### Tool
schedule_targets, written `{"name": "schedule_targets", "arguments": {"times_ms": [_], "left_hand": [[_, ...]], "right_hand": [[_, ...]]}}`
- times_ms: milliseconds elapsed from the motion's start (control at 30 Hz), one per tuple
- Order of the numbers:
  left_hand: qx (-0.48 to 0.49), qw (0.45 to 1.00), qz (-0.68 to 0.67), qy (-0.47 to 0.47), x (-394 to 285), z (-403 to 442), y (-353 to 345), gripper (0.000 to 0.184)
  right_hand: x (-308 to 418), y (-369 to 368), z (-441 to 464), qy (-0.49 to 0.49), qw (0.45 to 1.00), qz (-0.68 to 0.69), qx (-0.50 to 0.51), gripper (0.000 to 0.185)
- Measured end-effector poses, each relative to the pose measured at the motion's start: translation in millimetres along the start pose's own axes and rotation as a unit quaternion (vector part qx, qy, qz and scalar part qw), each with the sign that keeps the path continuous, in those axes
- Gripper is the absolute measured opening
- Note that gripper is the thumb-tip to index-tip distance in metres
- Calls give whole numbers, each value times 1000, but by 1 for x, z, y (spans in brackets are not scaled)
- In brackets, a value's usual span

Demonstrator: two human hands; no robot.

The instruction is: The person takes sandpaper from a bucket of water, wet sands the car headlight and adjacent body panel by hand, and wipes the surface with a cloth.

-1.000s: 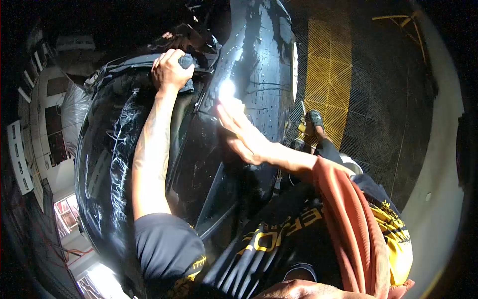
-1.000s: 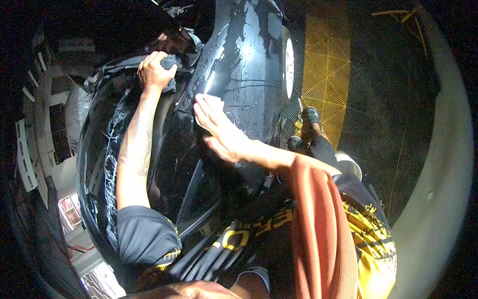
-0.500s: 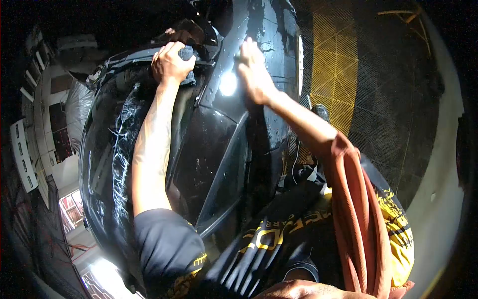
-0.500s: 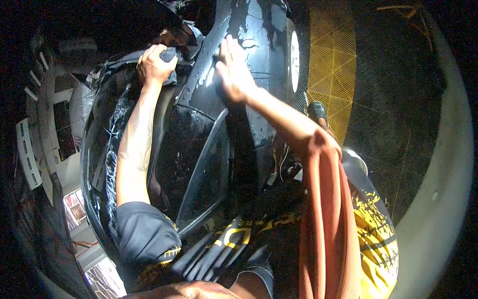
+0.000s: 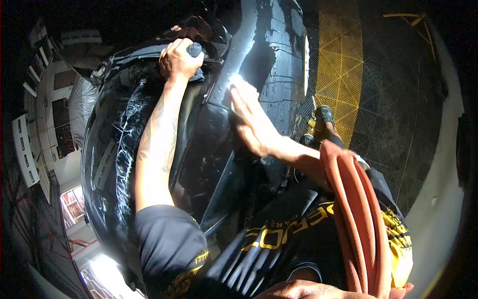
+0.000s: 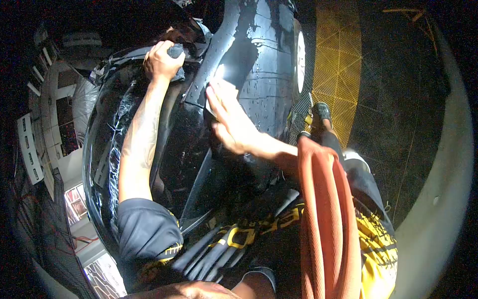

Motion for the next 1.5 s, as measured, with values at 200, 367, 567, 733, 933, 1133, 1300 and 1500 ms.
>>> {"name": "schedule_targets", "arguments": {"times_ms": [200,367,567,733,933,1133,1300,1500], "left_hand": [[-8,1000,12,-1,1,-1,0,28],[-12,1000,0,1,-1,0,3,28],[8,1000,4,15,0,0,0,30],[-2,1000,3,18,2,0,-2,29],[-1,1000,9,21,1,-5,-2,28],[4,1000,15,24,2,-1,-5,30],[-10,1000,7,17,-1,-5,-2,27],[-6,1000,16,24,-1,0,1,27]], "right_hand": [[-39,15,51,39,996,-64,51,67],[-36,15,49,63,990,-44,116,66],[0,-3,47,142,968,13,205,68],[-8,-15,41,140,966,-40,213,66],[-51,26,61,113,979,-61,159,69],[-36,25,68,127,978,46,160,65],[-8,9,51,129,962,55,235,66],[7,12,46,137,955,42,259,64]]}}
Point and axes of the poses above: each hand's wrist, its own z-axis towards the middle knuckle, its own y-axis out of the back of the hand, x = y × z, the point moved 7 cm from there along z, towards the middle knuckle, and after that the axes turned 9 degrees about z, right-handed, at the moved point
